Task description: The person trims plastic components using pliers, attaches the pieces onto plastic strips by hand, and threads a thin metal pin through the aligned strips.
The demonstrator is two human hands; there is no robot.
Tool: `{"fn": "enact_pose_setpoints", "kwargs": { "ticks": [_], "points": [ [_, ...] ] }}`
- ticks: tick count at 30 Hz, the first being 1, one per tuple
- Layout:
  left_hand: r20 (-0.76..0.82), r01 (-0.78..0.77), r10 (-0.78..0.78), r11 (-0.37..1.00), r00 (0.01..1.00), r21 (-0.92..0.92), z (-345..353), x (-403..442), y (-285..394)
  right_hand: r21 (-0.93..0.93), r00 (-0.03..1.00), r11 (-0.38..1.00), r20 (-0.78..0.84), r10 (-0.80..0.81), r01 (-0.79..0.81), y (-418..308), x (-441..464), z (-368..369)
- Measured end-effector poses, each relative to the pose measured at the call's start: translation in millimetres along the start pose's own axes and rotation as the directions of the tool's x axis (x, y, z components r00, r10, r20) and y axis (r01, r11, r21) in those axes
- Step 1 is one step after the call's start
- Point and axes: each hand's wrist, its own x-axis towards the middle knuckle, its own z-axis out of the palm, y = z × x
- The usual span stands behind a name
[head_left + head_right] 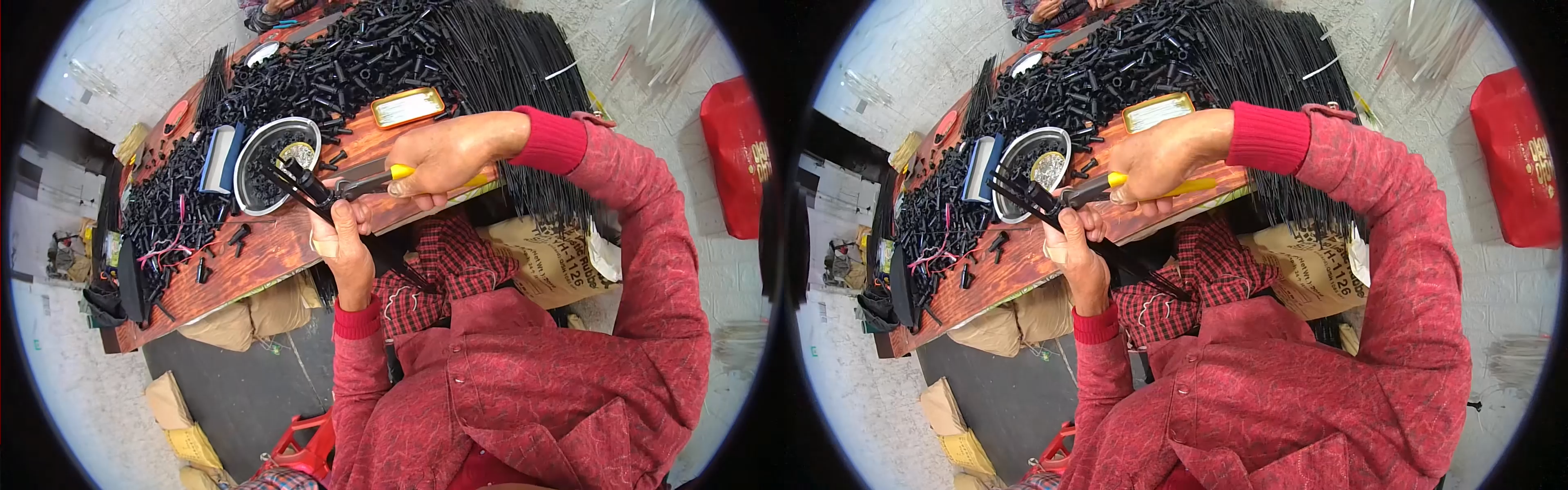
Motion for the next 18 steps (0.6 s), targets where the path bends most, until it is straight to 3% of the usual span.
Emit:
{"fn": "enact_pose_setpoints", "kwargs": {
  "ticks": [2, 4, 5, 7, 10, 12, 14, 18],
  "points": [
    [0.007, -0.004, 0.004, 1.0, 1.0, 0.007, 1.2, -0.1, -0.2, -0.061, 1.0, 0.998, -0.022, 0.012, -0.013, -0.3, -1.3, 0.8],
    [0.015, -0.008, 0.007, 1.0, 1.0, 0.019, 1.6, 1.0, 0.7, -0.573, 0.94, 0.819, -0.254, -0.229, 0.045, 8.0, 1.8, 5.2],
    [0.02, -0.006, 0.005, 0.998, 1.0, 0.055, 1.8, 2.0, 0.9, -0.57, 0.94, 0.82, -0.253, -0.228, 0.045, 13.0, 4.7, 8.4],
    [0.028, 0.004, -0.006, 0.997, 1.0, 0.079, 5.5, 3.6, 2.2, -0.686, 0.82, 0.724, -0.37, -0.436, 0.075, 24.7, 10.7, 17.1],
    [0.019, -0.023, 0.022, 0.997, 1.0, 0.078, 2.2, 6.3, -3.5, -0.698, 0.741, 0.716, -0.492, -0.457, -0.022, 28.1, 15.7, 30.6],
    [0.013, -0.008, 0.008, 0.999, 1.0, 0.038, -0.9, 5.1, -3.9, -0.749, 0.681, 0.662, -0.483, -0.549, 0.002, 33.4, 23.9, 39.9],
    [-0.006, -0.026, 0.026, 0.998, 1.0, 0.056, -5.5, 5.4, -0.5, -0.755, 0.555, 0.655, -0.555, -0.62, -0.023, 34.1, 34.0, 48.9],
    [-0.003, -0.013, 0.013, 0.998, 1.0, -0.056, -15.1, 3.2, 4.5, -0.74, 0.6, 0.672, -0.53, -0.599, 0.018, 29.6, 37.6, 50.1]
  ]
}}
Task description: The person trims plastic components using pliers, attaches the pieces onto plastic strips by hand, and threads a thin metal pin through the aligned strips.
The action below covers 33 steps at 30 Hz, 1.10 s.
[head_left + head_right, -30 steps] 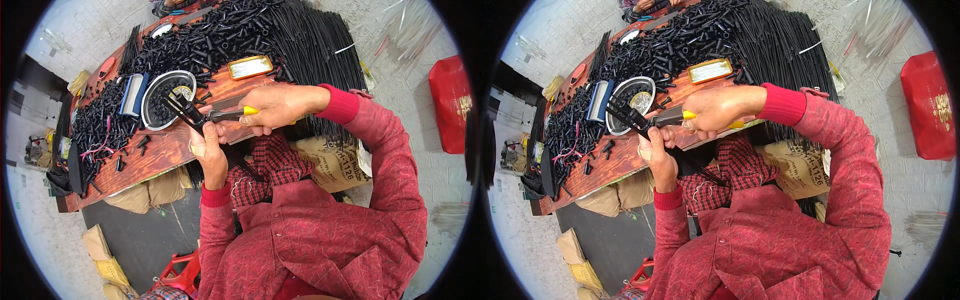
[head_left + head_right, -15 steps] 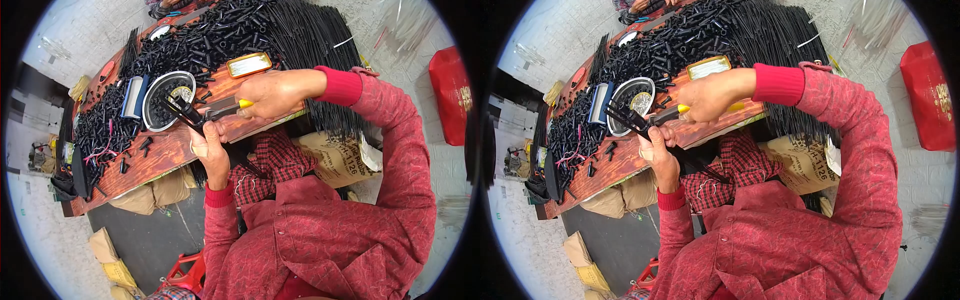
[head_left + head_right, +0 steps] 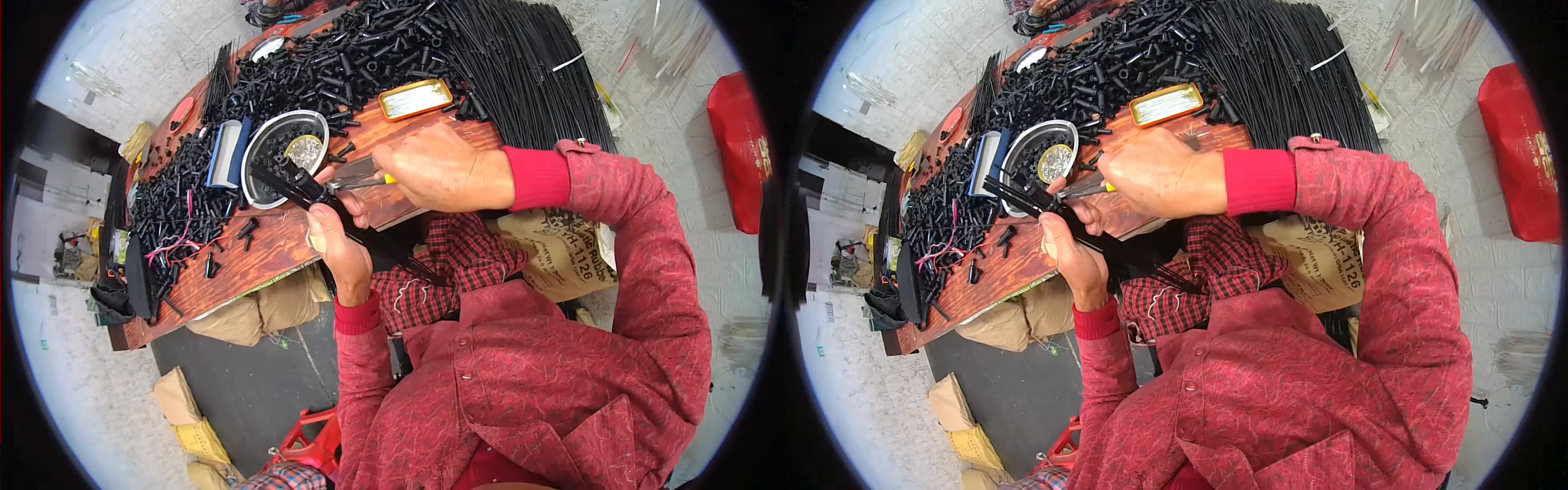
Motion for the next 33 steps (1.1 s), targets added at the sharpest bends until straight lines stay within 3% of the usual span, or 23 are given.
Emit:
{"fn": "enact_pose_setpoints", "kwargs": {
  "ticks": [1, 3, 4, 6, 7, 10, 23, 28, 33],
  "points": [
    [0.0, 0.022, -0.022, 0.999, 1.0, -0.041, -2.7, 0.4, 0.9, 0.006, 1.0, 1.0, 0.003, 0.003, -0.003, 0.1, 1.0, -3.2],
    [0.0, 0.038, -0.038, 0.996, 0.999, -0.079, -4.7, -0.5, 2.8, 0.195, 0.971, 0.978, 0.239, 0.022, -0.07, 2.5, 6.2, -10.7],
    [0.003, 0.04, -0.04, 0.996, 0.999, -0.077, -4.4, -0.9, 3.5, 0.196, 0.971, 0.978, 0.237, 0.025, -0.073, 8.7, 8.4, -9.6],
    [0.053, 0.023, -0.017, 0.993, 0.998, -0.118, -4.2, -3.5, 4.8, 0.458, 0.916, 0.883, 0.39, -0.093, -0.106, 18.8, 9.5, -4.6],
    [0.058, 0.034, -0.028, 0.993, 0.998, -0.111, -2.8, -5.0, 5.9, 0.334, 0.87, 0.925, 0.492, -0.008, -0.181, 5.3, 13.0, -37.2],
    [0.036, 0.05, -0.046, 0.991, 0.998, -0.127, -0.1, -6.8, 7.0, 0.218, 0.913, 0.974, 0.407, -0.04, -0.055, 13.5, 10.9, -30.1],
    [0.009, 0.006, -0.006, 1.0, 1.0, -0.027, 8.2, -8.8, 3.6, 0.178, 0.904, 0.982, 0.427, -0.024, -0.058, 9.1, 9.8, -53.3],
    [-0.082, -0.035, 0.042, 0.996, 0.996, 0.079, 22.6, -8.4, 3.3, 0.164, 0.899, 0.985, 0.437, -0.017, -0.06, 7.6, 11.4, -62.7],
    [-0.03, -0.003, 0.003, 1.0, 1.0, 0.006, 14.0, -5.3, -1.1, 0.185, 0.893, 0.981, 0.45, -0.032, -0.058, 15.3, 9.6, -57.7]
  ]
}}
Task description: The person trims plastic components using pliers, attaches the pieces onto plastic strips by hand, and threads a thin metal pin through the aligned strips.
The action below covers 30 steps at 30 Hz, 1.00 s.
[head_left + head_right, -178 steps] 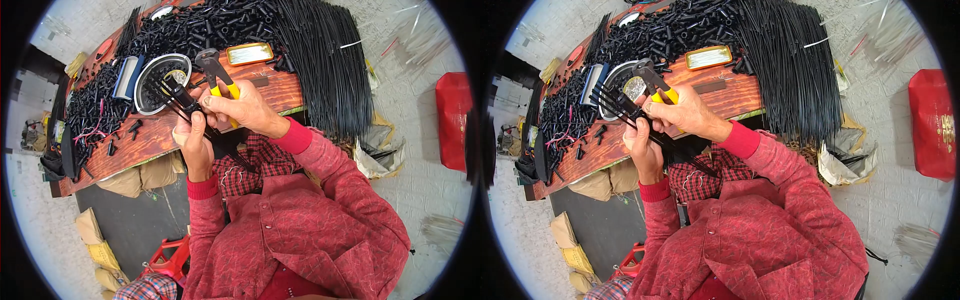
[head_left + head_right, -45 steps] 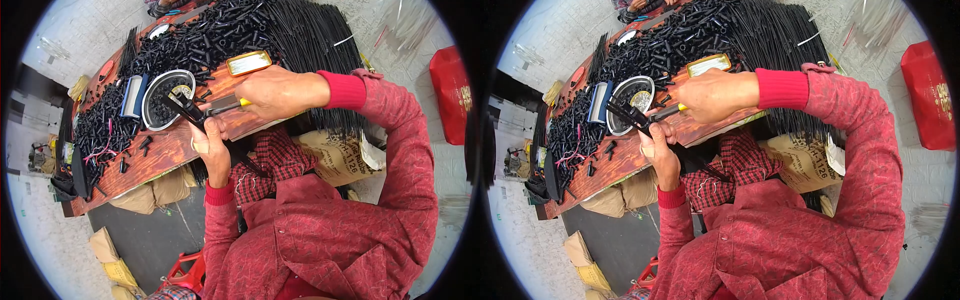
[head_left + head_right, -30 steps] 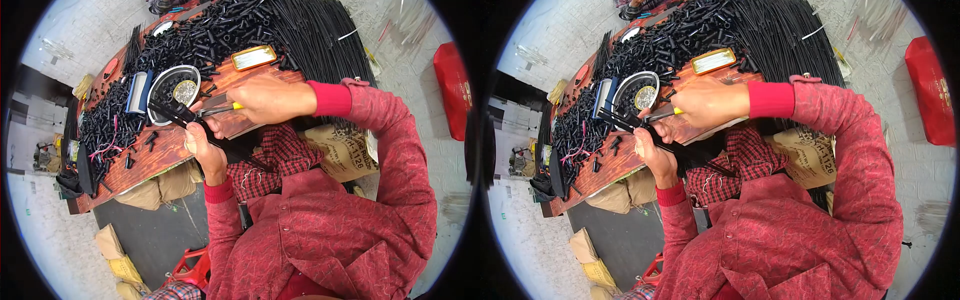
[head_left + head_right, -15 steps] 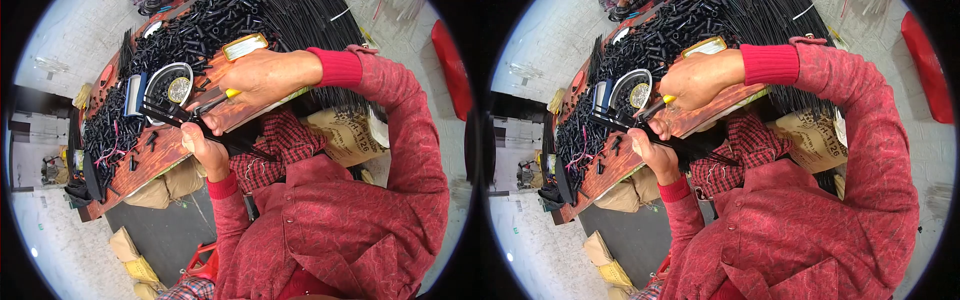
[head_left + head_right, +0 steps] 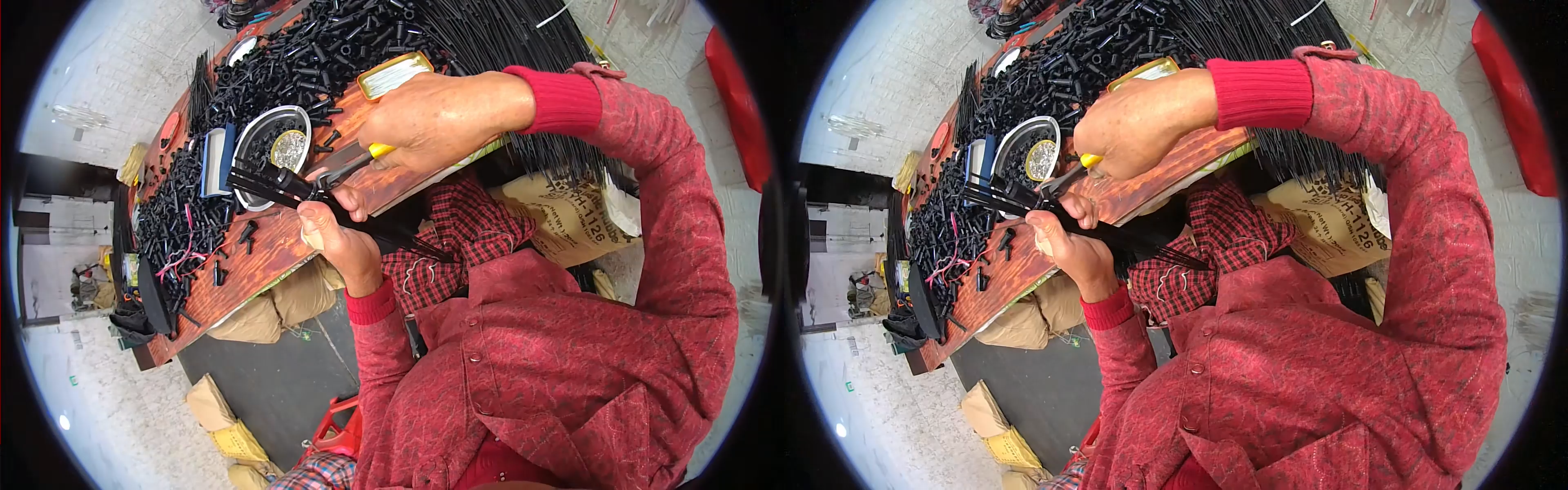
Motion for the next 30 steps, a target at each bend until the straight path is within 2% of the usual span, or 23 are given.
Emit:
{"fn": "enact_pose_setpoints", "kwargs": {
  "ticks": [8, 11, 14, 23, 25, 26, 28, 29, 30],
  "points": [
    [-0.031, 0.009, -0.009, 1.0, 0.999, -0.005, 1.9, -0.3, 4.1, 0.008, 0.999, 1.0, 0.037, 0.001, -0.001, 3.4, 7.0, 9.9],
    [-0.038, 0.003, -0.003, 1.0, 0.999, -0.011, 3.1, -1.3, 3.7, 0.017, 0.997, 0.998, 0.031, -0.064, 0.063, 11.6, 13.7, 17.3],
    [-0.024, -0.021, 0.021, 1.0, 0.999, 0.002, 3.4, -1.4, 2.2, 0.04, 0.994, 0.998, 0.096, -0.052, 0.048, 12.6, 15.9, 19.5],
    [-0.067, -0.022, 0.026, 0.999, 0.997, 0.05, 5.2, -3.4, 0.9, 0.268, 0.988, 0.963, 0.142, -0.062, 0.022, 16.0, 16.6, 20.5],
    [-0.082, -0.045, 0.055, 0.992, 0.995, 0.117, 8.1, -5.5, 0.7, 0.09, 0.998, 0.994, -0.011, -0.055, 0.056, 9.5, 11.1, 17.2],
    [-0.082, -0.045, 0.055, 0.992, 0.995, 0.117, 9.9, -6.0, 0.3, 0.089, 0.998, 0.994, -0.01, -0.055, 0.055, 5.8, 7.1, 14.6],
    [-0.077, -0.061, 0.077, 0.979, 0.994, 0.192, 12.4, -7.3, 0.0, -0.072, 0.998, 0.996, -0.049, 0.042, -0.045, -7.9, -0.8, 7.8],
    [-0.078, -0.058, 0.074, 0.98, 0.994, 0.192, 13.8, -6.6, -0.3, -0.069, 0.998, 0.997, -0.047, 0.043, -0.046, -11.6, -1.7, 9.0],
    [-0.099, -0.056, 0.077, 0.978, 0.992, 0.199, 15.6, -4.9, -1.2, -0.189, 0.99, 0.981, -0.139, 0.009, -0.035, -14.8, -1.9, 10.9]
  ]
}}
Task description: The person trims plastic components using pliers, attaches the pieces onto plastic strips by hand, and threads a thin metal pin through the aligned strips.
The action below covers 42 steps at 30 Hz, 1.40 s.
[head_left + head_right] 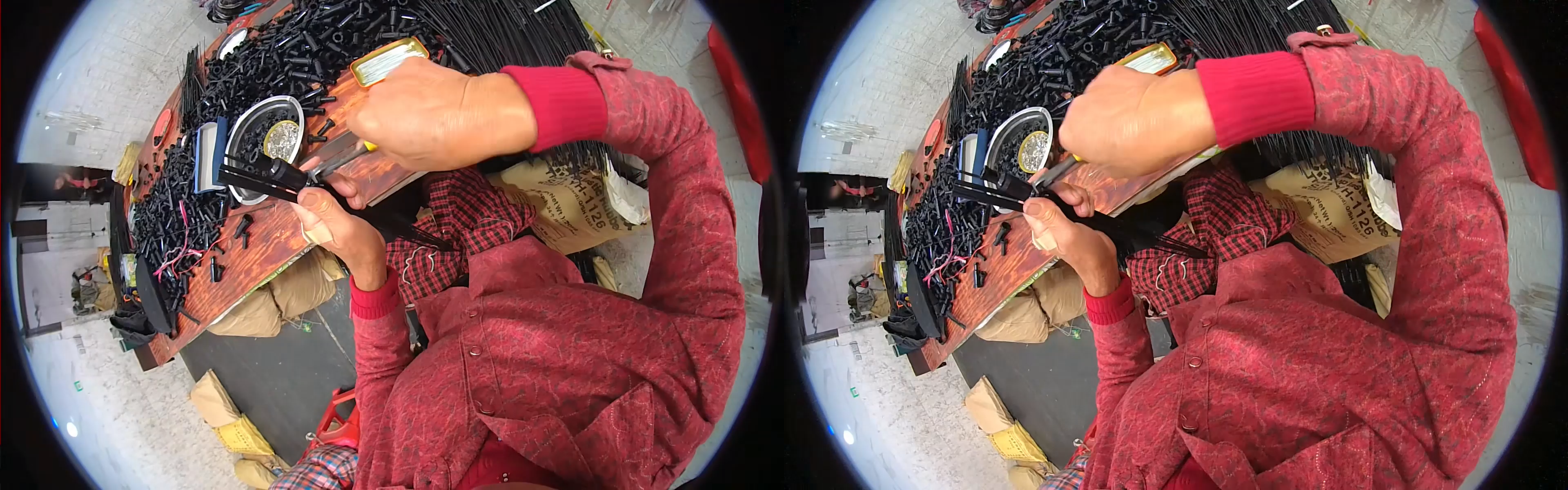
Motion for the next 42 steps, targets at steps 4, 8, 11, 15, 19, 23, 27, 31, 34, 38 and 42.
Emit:
{"fn": "enact_pose_setpoints", "kwargs": {
  "ticks": [4, 8, 11, 15, 19, 23, 27, 31, 34, 38, 42],
  "points": [
    [-0.041, 0.01, -0.01, 1.0, 0.999, 0.007, -2.4, 2.7, -0.3, -0.086, 0.986, 0.996, -0.165, -0.004, -0.011, -5.6, 5.1, 21.3],
    [-0.039, 0.023, -0.026, 0.997, 0.999, -0.067, -14.6, 5.3, 3.7, 0.132, 0.998, 0.991, -0.066, 0.02, -0.012, 1.4, 20.0, 38.4],
    [0.006, 0.032, -0.032, 0.986, 0.999, -0.162, -17.9, 6.8, 5.1, 0.287, 0.996, 0.958, 0.084, 0.008, -0.032, 8.8, 22.2, 26.6],
    [0.03, 0.042, -0.037, 0.986, 0.999, -0.159, -19.8, 7.5, 2.7, 0.343, 0.983, 0.939, 0.157, -0.091, 0.032, 23.6, 24.0, 26.8],
    [0.054, 0.038, -0.029, 0.983, 0.998, -0.177, -21.3, 7.8, 0.7, 0.293, 0.981, 0.956, 0.183, -0.07, 0.014, 22.3, 19.2, 16.6],
    [0.046, 0.024, -0.017, 0.989, 0.999, -0.148, -19.0, 4.9, 3.7, 0.269, 0.976, 0.963, 0.204, -0.072, 0.015, 17.3, 18.3, 8.6],
    [0.032, 0.007, -0.003, 0.993, 0.999, -0.114, -17.3, 2.1, 2.3, 0.283, 0.987, 0.959, 0.158, -0.026, -0.021, 14.2, 18.1, 5.4],
    [-0.006, -0.014, 0.014, 0.999, 1.0, -0.036, -14.5, -0.7, 0.4, 0.308, 0.988, 0.951, 0.144, -0.062, 0.015, 9.7, 11.2, 1.2],
    [-0.049, -0.017, 0.017, 1.0, 0.999, -0.005, -8.1, -3.5, 4.0, 0.296, 0.991, 0.954, 0.106, -0.076, 0.042, 8.3, 9.2, 7.8],
    [-0.076, -0.019, 0.02, 1.0, 0.997, 0.02, -3.3, -4.0, 5.1, 0.26, 0.995, 0.966, 0.09, -0.037, 0.012, -1.2, 4.7, -2.2],
    [-0.024, 0.001, -0.002, 0.999, 1.0, -0.044, -15.4, 0.0, 0.2, 0.266, 0.997, 0.961, -0.022, -0.071, 0.074, 4.1, 5.7, 9.7]
  ]
}}
